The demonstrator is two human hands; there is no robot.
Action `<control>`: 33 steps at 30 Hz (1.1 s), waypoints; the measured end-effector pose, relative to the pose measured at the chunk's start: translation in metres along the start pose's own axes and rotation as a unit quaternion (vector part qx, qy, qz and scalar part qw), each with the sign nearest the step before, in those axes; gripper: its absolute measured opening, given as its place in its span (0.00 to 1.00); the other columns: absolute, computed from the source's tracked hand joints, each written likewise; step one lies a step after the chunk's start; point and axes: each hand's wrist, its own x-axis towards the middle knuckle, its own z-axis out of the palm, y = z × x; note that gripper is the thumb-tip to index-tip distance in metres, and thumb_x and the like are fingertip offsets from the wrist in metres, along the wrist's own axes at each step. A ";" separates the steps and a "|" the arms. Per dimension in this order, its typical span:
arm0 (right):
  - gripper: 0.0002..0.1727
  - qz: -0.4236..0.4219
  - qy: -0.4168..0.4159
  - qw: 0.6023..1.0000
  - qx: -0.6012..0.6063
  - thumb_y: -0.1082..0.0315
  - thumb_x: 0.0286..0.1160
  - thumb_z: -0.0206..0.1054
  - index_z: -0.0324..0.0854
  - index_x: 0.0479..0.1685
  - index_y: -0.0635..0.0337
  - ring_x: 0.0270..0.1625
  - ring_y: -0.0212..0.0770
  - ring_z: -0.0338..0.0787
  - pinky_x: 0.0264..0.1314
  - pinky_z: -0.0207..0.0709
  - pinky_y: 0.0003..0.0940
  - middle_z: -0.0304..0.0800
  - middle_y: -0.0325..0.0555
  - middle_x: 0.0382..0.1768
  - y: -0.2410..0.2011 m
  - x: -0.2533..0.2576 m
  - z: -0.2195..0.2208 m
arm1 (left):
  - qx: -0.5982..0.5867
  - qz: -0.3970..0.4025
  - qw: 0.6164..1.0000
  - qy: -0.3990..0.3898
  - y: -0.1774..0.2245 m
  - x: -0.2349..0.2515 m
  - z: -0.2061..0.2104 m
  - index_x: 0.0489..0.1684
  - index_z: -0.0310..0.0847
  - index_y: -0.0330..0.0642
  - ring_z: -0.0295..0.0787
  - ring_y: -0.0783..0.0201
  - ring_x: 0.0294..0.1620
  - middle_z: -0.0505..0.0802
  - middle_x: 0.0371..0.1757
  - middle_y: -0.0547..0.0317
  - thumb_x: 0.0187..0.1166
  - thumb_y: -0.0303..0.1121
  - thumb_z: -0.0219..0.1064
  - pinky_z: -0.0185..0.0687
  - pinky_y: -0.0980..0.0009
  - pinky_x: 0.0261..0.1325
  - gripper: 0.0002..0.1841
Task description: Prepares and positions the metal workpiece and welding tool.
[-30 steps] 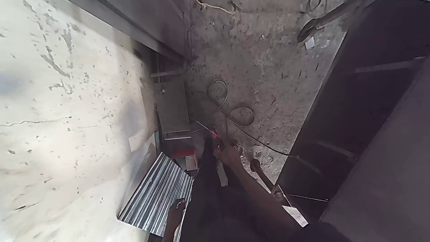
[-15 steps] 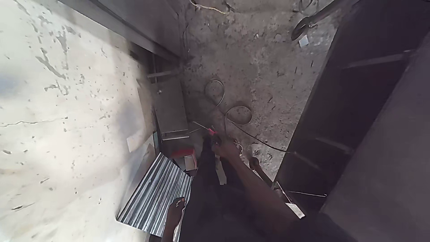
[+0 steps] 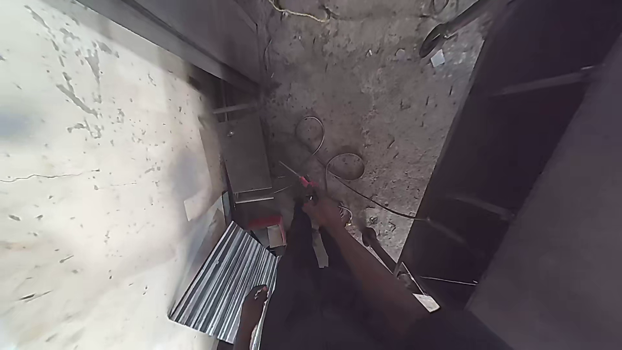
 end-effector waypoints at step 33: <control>0.44 0.007 -0.020 1.000 0.000 0.38 0.71 0.70 0.62 0.90 0.33 0.61 0.58 0.91 0.61 0.82 0.66 0.91 0.53 0.62 -0.015 -0.006 -0.006 | -0.003 0.003 1.000 0.000 0.001 -0.003 -0.005 0.69 0.82 0.39 0.95 0.52 0.55 0.94 0.58 0.44 0.91 0.44 0.59 0.89 0.51 0.62 0.21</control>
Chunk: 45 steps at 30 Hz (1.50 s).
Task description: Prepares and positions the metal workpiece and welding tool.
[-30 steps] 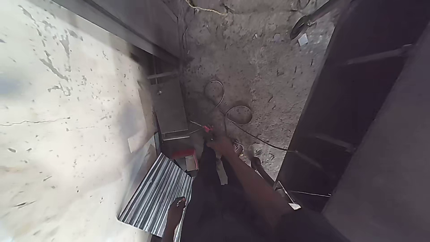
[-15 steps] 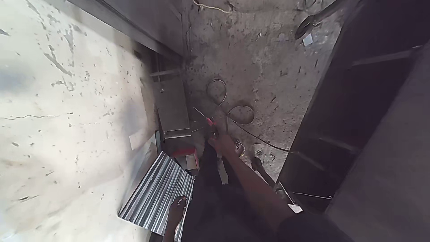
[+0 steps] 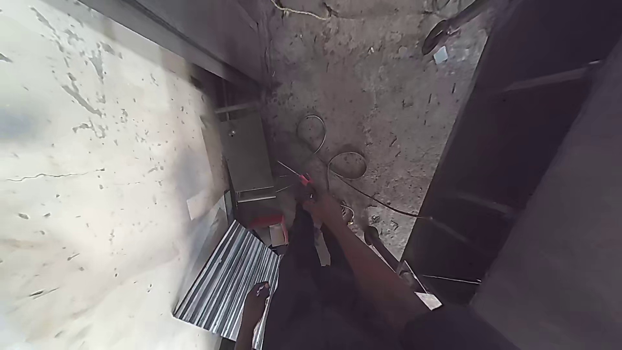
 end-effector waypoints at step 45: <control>0.47 -0.002 0.029 0.996 0.089 0.54 0.54 0.81 0.69 0.83 0.45 0.68 0.63 0.86 0.65 0.79 0.71 0.85 0.58 0.69 0.209 -0.244 0.026 | 0.682 0.367 0.632 0.024 0.264 -0.053 0.040 0.77 0.79 0.53 0.84 0.40 0.73 0.88 0.72 0.45 0.91 0.50 0.49 0.78 0.36 0.72 0.24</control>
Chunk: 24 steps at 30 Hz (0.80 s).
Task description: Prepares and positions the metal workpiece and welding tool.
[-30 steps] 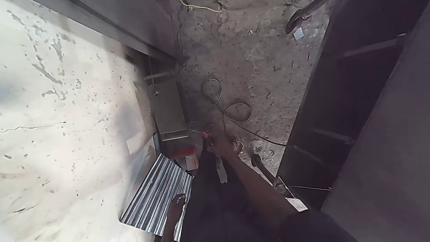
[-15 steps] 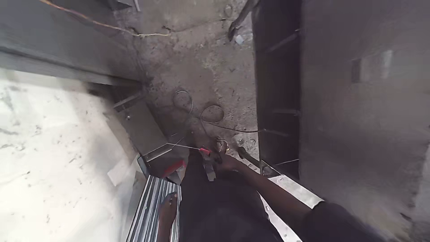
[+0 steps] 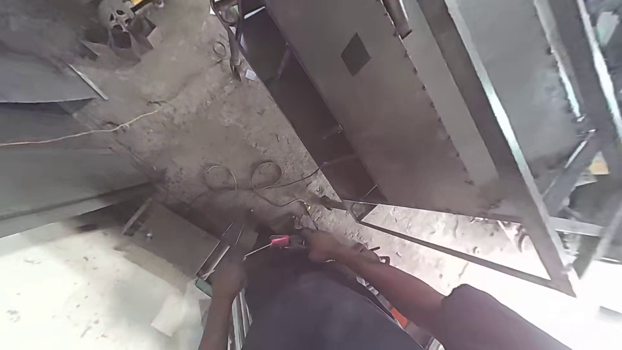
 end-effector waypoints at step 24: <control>0.42 -0.019 0.099 0.881 0.463 0.63 0.62 0.82 0.69 0.80 0.63 0.66 0.57 0.85 0.70 0.78 0.59 0.83 0.65 0.66 0.172 -0.047 0.036 | 0.079 -0.062 0.993 0.055 0.118 -0.049 -0.005 0.72 0.83 0.51 0.90 0.34 0.60 0.93 0.59 0.39 0.91 0.52 0.53 0.81 0.29 0.58 0.23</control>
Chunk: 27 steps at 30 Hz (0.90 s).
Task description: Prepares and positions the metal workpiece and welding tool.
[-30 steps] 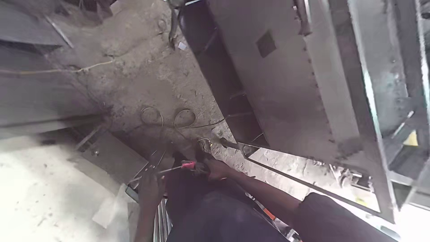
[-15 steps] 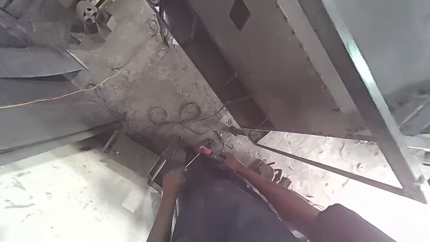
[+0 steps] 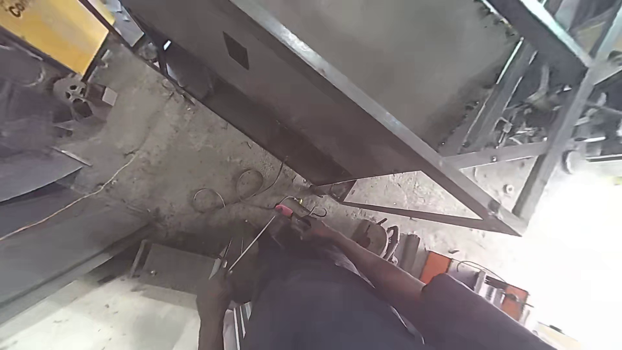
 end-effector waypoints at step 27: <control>0.60 0.052 0.337 0.936 -0.085 0.49 0.47 0.89 0.58 0.86 0.56 0.65 0.64 0.87 0.64 0.81 0.66 0.82 0.65 0.69 0.027 0.105 -0.077 | -0.266 -0.128 0.952 -0.086 -0.101 -0.129 0.121 0.64 0.85 0.36 0.93 0.49 0.58 0.94 0.57 0.41 0.85 0.44 0.66 0.84 0.44 0.69 0.21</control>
